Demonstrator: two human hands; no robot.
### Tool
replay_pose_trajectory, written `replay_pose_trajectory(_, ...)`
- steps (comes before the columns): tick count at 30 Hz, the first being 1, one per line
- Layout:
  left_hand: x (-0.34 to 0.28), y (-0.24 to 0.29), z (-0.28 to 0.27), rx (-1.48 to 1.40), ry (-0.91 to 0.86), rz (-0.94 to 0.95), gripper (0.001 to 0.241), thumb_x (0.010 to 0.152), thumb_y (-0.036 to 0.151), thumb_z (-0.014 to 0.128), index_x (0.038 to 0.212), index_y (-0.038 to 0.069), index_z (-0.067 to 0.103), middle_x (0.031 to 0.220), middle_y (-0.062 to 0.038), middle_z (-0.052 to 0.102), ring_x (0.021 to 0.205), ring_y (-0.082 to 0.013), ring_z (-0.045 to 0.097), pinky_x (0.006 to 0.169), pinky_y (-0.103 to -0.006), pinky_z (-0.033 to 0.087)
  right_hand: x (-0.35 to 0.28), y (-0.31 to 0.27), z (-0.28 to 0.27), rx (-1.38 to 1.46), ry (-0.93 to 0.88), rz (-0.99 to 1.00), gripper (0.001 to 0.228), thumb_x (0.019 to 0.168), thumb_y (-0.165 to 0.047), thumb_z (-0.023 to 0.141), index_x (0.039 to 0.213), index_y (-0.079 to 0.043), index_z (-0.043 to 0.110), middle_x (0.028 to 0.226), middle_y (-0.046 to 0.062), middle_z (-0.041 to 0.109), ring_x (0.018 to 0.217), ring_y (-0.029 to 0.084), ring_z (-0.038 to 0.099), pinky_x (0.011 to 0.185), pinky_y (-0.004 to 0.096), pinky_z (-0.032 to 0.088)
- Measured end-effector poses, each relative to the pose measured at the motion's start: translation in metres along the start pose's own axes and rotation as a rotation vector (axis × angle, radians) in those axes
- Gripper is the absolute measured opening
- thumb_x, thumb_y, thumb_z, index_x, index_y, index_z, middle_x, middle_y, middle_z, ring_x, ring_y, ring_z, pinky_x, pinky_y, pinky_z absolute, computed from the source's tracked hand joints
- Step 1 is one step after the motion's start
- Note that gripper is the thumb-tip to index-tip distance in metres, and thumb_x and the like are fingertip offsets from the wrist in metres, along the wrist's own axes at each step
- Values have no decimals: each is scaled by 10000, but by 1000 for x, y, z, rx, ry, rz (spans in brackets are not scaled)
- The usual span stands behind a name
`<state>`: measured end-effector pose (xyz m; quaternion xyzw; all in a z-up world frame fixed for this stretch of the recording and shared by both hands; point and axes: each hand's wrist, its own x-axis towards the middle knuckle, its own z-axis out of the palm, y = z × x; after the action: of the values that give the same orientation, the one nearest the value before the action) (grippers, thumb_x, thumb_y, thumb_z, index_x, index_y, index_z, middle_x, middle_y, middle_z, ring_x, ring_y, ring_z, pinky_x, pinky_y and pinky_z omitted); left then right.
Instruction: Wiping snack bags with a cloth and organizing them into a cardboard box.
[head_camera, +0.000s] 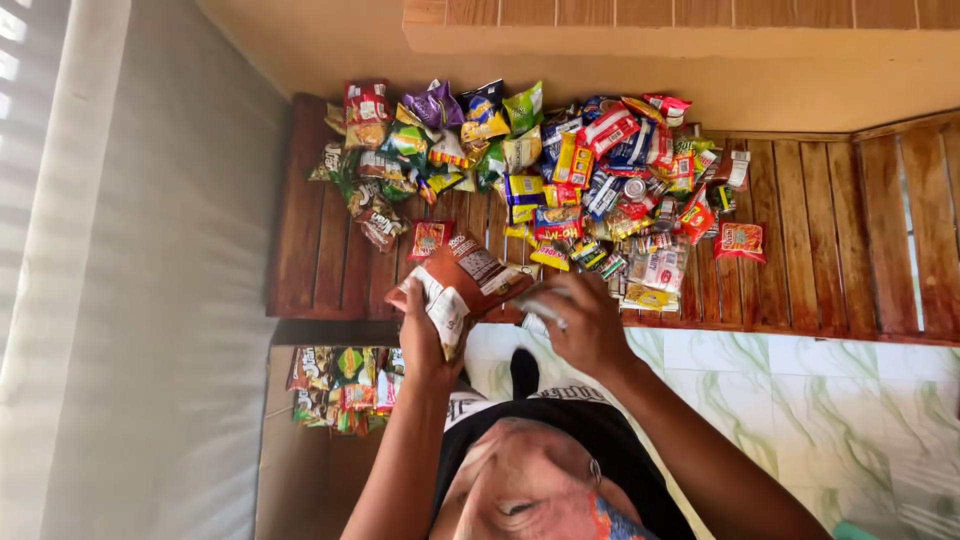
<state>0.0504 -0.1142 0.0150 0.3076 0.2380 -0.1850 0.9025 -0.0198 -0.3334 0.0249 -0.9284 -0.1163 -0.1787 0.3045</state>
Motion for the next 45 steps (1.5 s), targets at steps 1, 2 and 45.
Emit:
replay_pose_trajectory(1, -7, -4, -3, -4, 20, 0, 562, 1002, 497, 439, 1378, 90, 536, 1251, -114, 704, 1097, -305, 710, 948, -445, 579, -2, -9, -5, 12, -17, 3, 399, 764, -59, 784, 1153, -135, 735, 1115, 72, 633, 1059, 304, 604, 914, 442, 503)
replay_pose_trajectory(2, -13, -9, -7, 82, 66, 75, 544, 1006, 479, 466, 1372, 81, 527, 1224, -119, 698, 1063, -300, 706, 908, -442, 587, -5, -18, -10, 110, 32, 22, 395, 811, -75, 782, 1197, -122, 712, 1155, 78, 632, 1084, 302, 605, 938, 439, 500)
replay_pose_trajectory(45, -35, -30, -85, 791, -179, -9, 548, 1073, 521, 412, 1166, 33, 643, 1035, -57, 660, 917, -121, 596, 829, -308, 526, 71, 11, -5, 494, -718, 62, 467, 861, -436, 747, 1188, -105, 710, 1105, 107, 776, 988, 219, 729, 871, 375, 557)
